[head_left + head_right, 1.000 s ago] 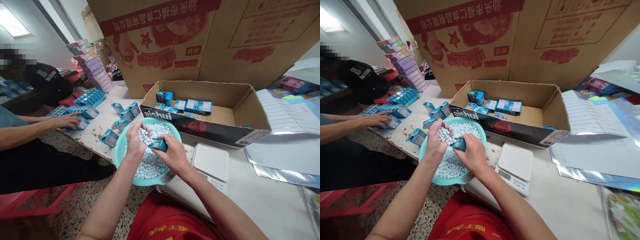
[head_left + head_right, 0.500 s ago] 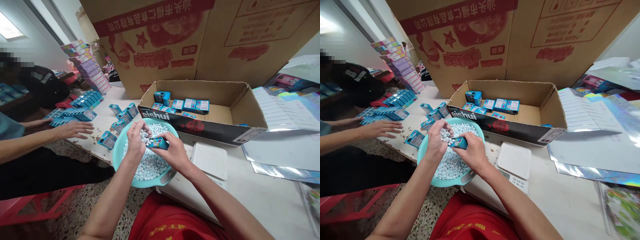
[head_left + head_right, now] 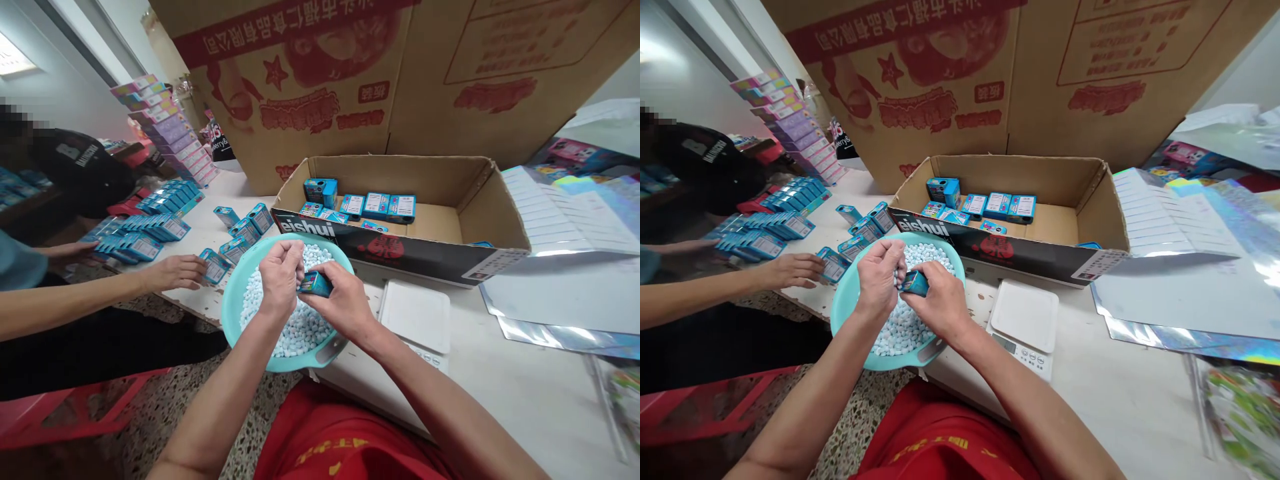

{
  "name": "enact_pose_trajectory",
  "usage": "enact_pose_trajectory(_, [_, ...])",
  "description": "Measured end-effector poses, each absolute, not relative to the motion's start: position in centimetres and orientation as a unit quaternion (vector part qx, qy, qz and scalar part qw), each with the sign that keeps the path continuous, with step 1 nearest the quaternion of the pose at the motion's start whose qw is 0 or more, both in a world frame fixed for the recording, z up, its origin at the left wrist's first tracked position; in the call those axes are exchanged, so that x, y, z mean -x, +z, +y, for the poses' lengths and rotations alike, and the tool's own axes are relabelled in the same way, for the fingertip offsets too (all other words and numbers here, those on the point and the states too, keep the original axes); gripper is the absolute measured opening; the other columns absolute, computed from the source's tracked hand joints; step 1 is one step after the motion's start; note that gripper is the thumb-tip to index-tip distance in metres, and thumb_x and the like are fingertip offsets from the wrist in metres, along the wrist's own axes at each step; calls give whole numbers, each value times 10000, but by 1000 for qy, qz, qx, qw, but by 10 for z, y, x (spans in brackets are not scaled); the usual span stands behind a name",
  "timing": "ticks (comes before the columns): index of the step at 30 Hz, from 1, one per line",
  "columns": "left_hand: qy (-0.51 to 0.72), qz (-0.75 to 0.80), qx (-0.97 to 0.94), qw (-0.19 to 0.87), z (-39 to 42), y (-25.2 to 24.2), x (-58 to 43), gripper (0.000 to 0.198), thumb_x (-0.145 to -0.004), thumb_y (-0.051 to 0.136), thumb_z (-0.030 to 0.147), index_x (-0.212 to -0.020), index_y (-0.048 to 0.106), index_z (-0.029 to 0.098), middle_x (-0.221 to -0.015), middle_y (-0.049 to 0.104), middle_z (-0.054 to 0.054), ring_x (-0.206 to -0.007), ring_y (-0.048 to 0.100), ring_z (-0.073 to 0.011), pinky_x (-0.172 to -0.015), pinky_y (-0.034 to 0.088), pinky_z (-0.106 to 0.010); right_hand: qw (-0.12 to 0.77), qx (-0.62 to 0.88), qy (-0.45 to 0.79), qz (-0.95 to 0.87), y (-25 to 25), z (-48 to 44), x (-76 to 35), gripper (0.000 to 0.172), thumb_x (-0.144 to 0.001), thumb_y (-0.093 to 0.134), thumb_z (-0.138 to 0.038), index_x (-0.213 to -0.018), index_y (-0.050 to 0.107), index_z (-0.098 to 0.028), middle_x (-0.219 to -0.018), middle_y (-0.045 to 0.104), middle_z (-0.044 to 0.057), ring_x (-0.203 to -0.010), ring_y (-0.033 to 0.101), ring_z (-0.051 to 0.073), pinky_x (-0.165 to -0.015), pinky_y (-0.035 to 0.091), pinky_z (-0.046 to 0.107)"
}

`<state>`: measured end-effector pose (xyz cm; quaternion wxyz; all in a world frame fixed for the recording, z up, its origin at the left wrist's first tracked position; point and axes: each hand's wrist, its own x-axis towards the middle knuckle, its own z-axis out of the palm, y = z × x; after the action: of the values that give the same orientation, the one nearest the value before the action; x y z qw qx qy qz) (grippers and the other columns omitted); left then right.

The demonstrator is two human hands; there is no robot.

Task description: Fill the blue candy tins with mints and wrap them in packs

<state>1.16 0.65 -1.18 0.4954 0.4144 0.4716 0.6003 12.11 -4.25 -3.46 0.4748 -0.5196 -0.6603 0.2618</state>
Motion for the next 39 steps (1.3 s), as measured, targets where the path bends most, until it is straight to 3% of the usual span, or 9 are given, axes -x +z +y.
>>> enact_pose_trajectory(12, [630,435,-382,518,8,3,-3,288,-672,734,363,-723,507,192,-480,381,96,-344,314,-28,-323,192,-151,533,495,318,-608,-39,-53,-127,294,-687,762,-273,-942,624,-227,-905,665,16,-849,622,193,-779,486,328])
enact_pose_trajectory(15, [577,492,-469,452,6,-8,18,234,-754,642,425,-786,554,210,-535,463,62,-411,422,-70,-363,297,-175,570,512,353,-536,-37,-69,-149,341,-677,781,-332,-960,619,-230,-896,668,9,-809,628,183,-742,506,319])
enact_pose_trajectory(18, [385,554,-667,317,-8,-35,45,287,-732,661,438,-921,635,224,-909,676,-44,-880,635,-207,-701,519,-297,612,543,339,-464,-45,-90,-186,381,-688,772,-351,-999,590,-227,-912,661,17,-789,634,176,-712,524,310])
enact_pose_trajectory(21, [279,555,-760,193,-29,-66,66,384,-807,566,463,-1113,608,236,-1189,632,-79,-1168,539,-290,-994,422,-459,617,601,276,-426,-68,-104,-224,383,-700,757,-354,-1010,577,-221,-922,642,24,-797,630,174,-719,528,316])
enact_pose_trajectory(27, [281,508,-812,63,-56,-94,77,319,-879,485,455,-1101,602,258,-1138,657,-75,-1114,574,-296,-953,448,-470,612,650,219,-393,-120,-116,-262,382,-728,727,-396,-1016,555,-212,-930,631,45,-826,640,201,-754,544,372])
enact_pose_trajectory(30, [288,477,-830,33,-61,-98,76,295,-891,475,428,-1125,594,293,-1144,663,-53,-1096,592,-285,-909,474,-447,621,630,185,-428,-125,-120,-273,473,-732,719,-441,-1098,538,-203,-1103,612,107,-1039,610,261,-874,518,442])
enact_pose_trajectory(32, [290,463,-837,20,-65,-101,76,315,-904,451,418,-1173,573,311,-1162,658,-47,-1104,591,-274,-903,477,-434,636,602,137,-463,-115,-119,-285,533,-754,687,-480,-1172,508,-201,-1217,553,135,-1178,531,289,-960,465,490])
enact_pose_trajectory(35, [267,463,-845,15,-71,-102,76,359,-916,423,432,-1234,541,314,-1208,641,-46,-1139,574,-264,-918,471,-422,621,611,44,-488,-79,-99,-310,427,-818,637,-416,-1176,513,-217,-1181,553,109,-1129,545,257,-956,463,479])
enact_pose_trajectory(39, [195,503,-842,20,-73,-106,81,451,-896,455,473,-1310,487,297,-1325,569,-42,-1230,512,-267,-928,472,-414,465,626,-60,-623,-29,-26,-343,269,-822,642,-362,-1045,578,-225,-1026,605,74,-977,582,232,-857,498,403])
